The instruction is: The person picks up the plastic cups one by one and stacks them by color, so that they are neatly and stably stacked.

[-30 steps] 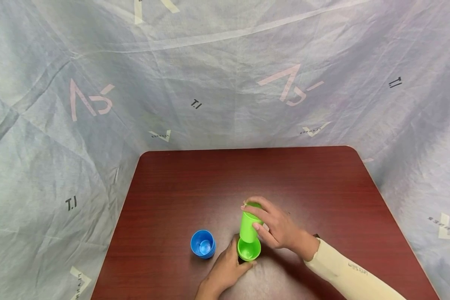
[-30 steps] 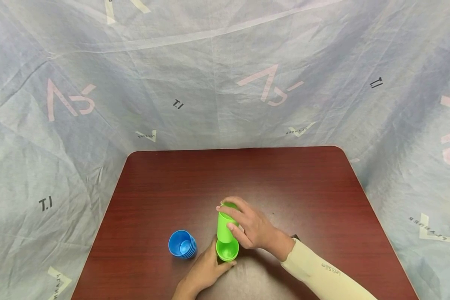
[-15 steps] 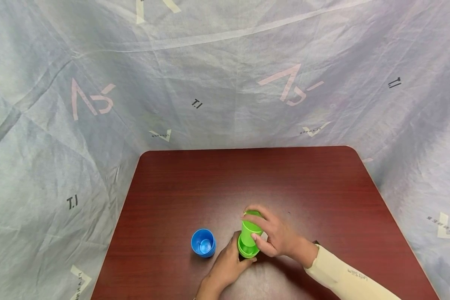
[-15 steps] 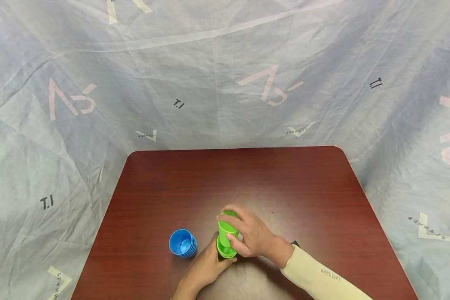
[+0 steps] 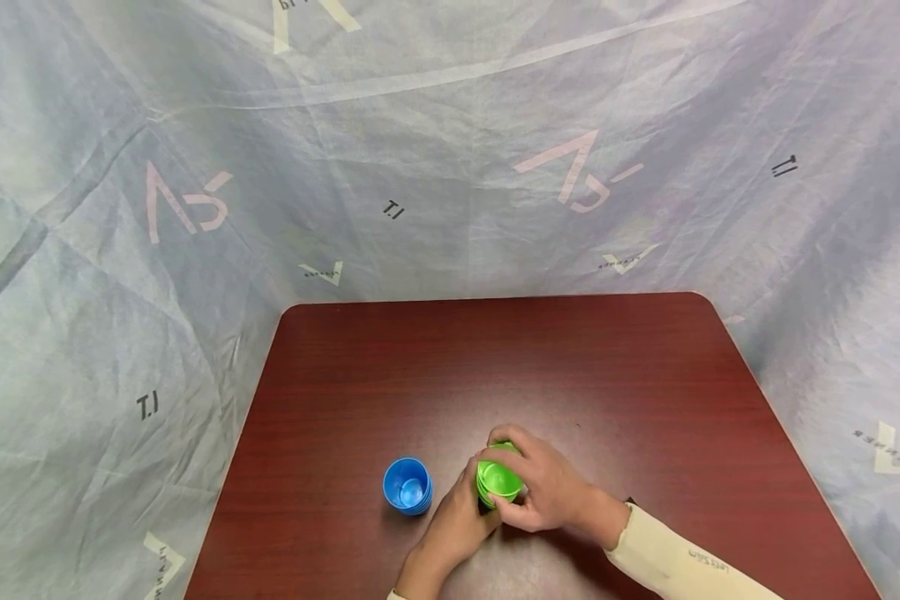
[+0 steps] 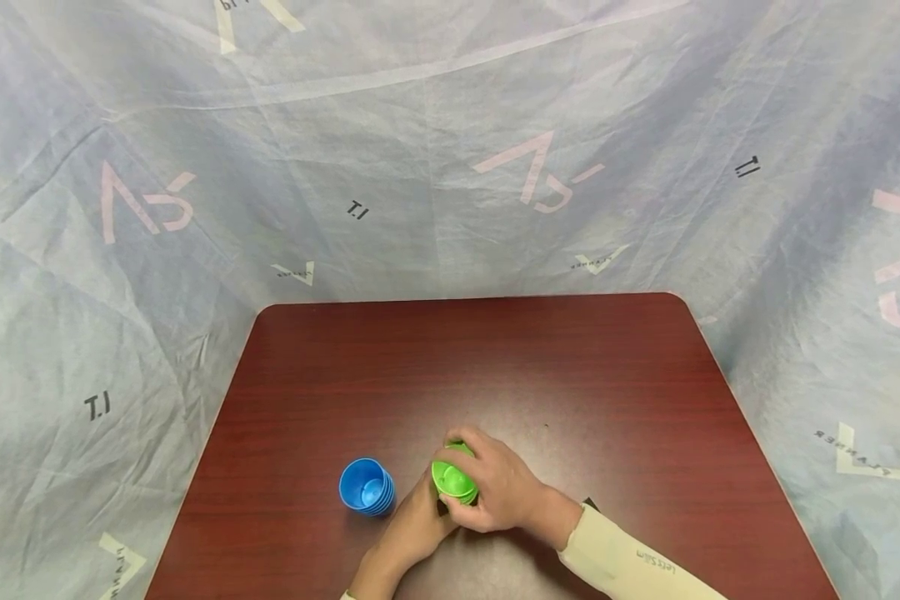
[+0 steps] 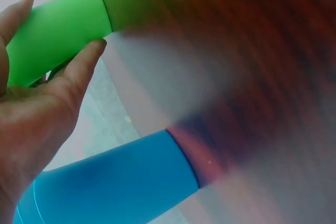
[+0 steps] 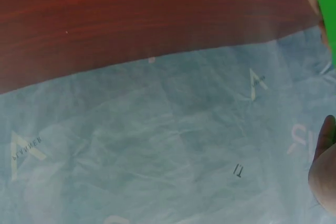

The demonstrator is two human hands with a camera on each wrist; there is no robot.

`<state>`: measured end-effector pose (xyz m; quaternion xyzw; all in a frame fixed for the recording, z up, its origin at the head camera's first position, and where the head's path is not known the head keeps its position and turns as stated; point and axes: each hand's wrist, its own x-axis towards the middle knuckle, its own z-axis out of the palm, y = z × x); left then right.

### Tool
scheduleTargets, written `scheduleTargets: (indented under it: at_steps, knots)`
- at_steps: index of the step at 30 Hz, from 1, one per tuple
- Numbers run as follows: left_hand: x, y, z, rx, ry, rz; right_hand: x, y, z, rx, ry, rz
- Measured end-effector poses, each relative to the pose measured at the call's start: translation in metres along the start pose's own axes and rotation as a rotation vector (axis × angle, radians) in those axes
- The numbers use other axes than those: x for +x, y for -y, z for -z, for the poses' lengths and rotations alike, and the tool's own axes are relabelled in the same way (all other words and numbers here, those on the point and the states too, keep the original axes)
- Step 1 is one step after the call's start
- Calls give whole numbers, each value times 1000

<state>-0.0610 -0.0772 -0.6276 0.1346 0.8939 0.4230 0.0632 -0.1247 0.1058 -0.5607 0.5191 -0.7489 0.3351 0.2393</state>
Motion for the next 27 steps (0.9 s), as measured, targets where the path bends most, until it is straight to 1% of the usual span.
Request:
scheduleTargets:
  at_steps: [4,9,14,16,20,23,25,27]
  knots:
    - [4,2,0,-13,-24,-4,-7,1,-5,-11,37,-69]
    - [5,4,-1,-25,-41,1,-13,0,-11,-30,62,-124]
    - [4,4,-4,-43,-48,39,-17,-2,-14,-25,81,-165]
    - [1,3,-4,-37,-50,57,-19,-3,-14,-19,89,-176]
    - [-4,-2,1,-66,-47,106,-21,-2,-14,-27,98,-181]
    - [-6,-6,6,-97,-55,126,-21,-1,-12,-43,102,-179]
    - [-7,-9,9,-94,-66,110,-21,0,-10,-49,106,-183]
    - [-8,-12,12,-70,-81,77,-20,1,-8,-46,111,-188]
